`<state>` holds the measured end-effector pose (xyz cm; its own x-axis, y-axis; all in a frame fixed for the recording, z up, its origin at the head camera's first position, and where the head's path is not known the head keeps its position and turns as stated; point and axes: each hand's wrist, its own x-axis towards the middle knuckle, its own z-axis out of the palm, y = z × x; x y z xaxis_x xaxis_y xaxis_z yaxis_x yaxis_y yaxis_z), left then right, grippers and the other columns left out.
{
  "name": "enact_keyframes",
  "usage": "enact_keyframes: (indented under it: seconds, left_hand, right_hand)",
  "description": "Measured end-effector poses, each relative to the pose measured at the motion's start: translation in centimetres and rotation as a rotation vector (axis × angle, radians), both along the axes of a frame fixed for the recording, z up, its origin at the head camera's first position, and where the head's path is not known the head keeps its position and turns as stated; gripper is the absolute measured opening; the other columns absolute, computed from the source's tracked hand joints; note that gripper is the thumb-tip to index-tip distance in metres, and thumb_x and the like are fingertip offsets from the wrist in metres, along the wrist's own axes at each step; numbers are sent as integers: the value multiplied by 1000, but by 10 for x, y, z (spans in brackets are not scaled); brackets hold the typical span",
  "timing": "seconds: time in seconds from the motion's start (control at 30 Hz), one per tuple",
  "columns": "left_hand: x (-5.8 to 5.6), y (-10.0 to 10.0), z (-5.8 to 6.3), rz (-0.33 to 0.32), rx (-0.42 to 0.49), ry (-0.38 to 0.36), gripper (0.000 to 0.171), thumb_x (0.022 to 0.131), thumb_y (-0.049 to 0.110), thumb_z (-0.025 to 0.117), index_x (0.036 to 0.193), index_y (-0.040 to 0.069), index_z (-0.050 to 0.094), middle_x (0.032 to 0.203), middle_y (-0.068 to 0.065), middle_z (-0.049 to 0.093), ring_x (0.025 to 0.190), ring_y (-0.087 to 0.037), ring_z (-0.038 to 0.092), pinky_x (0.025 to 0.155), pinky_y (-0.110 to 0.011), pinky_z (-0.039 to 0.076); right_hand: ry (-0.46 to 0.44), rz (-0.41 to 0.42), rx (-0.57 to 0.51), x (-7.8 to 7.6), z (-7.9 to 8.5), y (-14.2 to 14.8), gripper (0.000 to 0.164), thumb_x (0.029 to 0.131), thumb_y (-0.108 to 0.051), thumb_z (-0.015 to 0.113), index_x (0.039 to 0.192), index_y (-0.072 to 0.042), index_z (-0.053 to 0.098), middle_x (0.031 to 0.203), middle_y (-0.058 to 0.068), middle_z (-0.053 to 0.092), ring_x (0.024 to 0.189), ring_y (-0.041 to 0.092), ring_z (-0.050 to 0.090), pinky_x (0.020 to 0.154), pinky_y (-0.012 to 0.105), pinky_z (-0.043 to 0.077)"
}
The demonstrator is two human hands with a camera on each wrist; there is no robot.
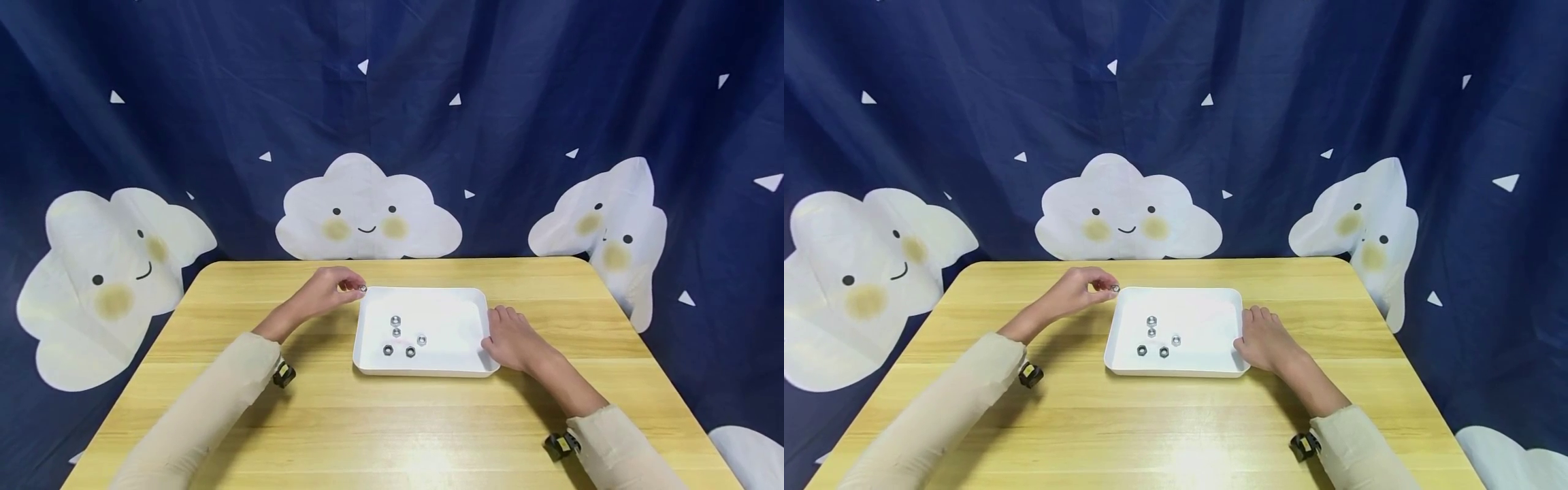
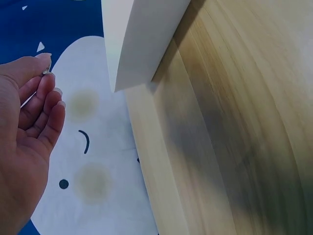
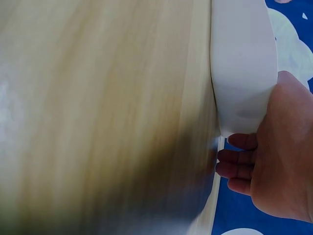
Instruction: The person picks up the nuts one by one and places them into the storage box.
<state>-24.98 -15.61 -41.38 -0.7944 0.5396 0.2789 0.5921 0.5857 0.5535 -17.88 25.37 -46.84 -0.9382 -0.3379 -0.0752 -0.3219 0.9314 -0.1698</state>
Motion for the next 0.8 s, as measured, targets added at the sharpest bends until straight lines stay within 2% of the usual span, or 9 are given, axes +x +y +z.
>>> enact_keyframes:
  seconds: [0.4, 0.6, 0.8]
  left_hand:
    - [-6, 31, -1, -38, -88, -37, 19, 93, 20, 78, 107, 7, 78, 100, -5, 78, 90, -15, 70, 84, -32, 60]
    - [-8, 46, -1, -91, -123, -39, 19, 94, 20, 77, 108, 7, 78, 101, -5, 79, 92, -16, 70, 86, -31, 59]
    - [-11, 59, -4, -111, -132, -27, 19, 94, 19, 77, 107, 7, 79, 100, -4, 79, 91, -14, 69, 83, -27, 58]
  right_hand:
    - [-5, 4, -8, 0, 1, -1, 60, 95, -26, 51, 137, 15, 44, 132, 30, 53, 123, 45, 48, 108, 62, 40]
    - [3, 2, -10, 0, 0, 1, 60, 95, -25, 50, 138, 16, 43, 134, 32, 53, 125, 46, 48, 109, 63, 39]
    - [-2, 0, -15, 1, 1, 1, 59, 95, -25, 51, 137, 16, 44, 133, 31, 53, 125, 47, 48, 110, 64, 38]
